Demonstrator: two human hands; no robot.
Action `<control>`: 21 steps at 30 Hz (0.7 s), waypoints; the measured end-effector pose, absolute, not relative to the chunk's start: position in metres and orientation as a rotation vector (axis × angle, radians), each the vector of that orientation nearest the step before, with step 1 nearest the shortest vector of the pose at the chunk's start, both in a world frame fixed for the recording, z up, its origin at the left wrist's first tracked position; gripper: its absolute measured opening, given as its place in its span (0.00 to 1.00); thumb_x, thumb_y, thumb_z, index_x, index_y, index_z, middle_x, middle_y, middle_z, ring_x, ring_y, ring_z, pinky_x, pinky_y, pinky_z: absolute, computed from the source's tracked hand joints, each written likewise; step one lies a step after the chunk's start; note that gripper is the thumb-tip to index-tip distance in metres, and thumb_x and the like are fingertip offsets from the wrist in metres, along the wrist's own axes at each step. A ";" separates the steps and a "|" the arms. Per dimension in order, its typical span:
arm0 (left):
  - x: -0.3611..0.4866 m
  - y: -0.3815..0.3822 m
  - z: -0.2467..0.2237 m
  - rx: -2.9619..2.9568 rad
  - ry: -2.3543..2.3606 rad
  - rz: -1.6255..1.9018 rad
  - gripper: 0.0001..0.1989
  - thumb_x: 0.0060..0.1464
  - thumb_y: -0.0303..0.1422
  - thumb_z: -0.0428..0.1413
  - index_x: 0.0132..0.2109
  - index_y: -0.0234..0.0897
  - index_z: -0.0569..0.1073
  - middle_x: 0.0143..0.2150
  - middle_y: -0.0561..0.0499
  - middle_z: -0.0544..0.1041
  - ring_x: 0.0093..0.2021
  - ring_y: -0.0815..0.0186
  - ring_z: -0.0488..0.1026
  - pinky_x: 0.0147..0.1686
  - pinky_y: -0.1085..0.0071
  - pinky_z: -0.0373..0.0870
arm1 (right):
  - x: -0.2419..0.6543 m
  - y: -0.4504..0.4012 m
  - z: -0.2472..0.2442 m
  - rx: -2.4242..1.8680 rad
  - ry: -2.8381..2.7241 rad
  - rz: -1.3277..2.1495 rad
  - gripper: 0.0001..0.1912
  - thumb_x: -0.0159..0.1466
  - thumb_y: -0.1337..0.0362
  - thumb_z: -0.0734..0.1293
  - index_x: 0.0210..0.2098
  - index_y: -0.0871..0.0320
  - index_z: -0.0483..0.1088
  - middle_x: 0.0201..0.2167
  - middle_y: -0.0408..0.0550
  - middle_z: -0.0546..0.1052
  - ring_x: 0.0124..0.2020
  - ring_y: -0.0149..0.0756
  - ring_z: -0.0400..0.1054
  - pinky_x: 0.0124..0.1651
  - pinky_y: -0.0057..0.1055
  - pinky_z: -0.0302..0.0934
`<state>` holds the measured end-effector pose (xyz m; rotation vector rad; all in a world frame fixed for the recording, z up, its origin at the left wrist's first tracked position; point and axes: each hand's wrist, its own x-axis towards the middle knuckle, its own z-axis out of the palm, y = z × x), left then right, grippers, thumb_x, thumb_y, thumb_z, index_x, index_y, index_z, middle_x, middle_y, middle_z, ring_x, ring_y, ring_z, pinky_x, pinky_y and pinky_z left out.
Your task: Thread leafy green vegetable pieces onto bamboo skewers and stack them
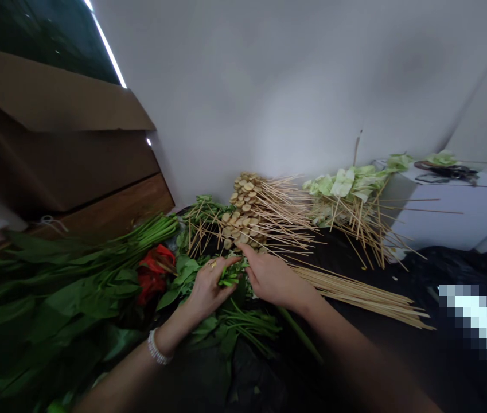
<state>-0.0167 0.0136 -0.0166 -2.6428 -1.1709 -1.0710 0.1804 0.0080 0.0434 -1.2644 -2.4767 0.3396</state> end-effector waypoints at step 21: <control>-0.028 0.022 0.000 -2.169 -1.315 -1.569 0.06 0.59 0.30 0.54 0.43 0.37 0.73 0.35 0.52 0.77 0.33 0.68 0.74 0.35 0.72 0.67 | 0.212 0.020 0.063 -1.213 -2.430 0.419 0.20 0.64 0.67 0.60 0.56 0.59 0.63 0.44 0.52 0.76 0.43 0.39 0.69 0.47 0.33 0.59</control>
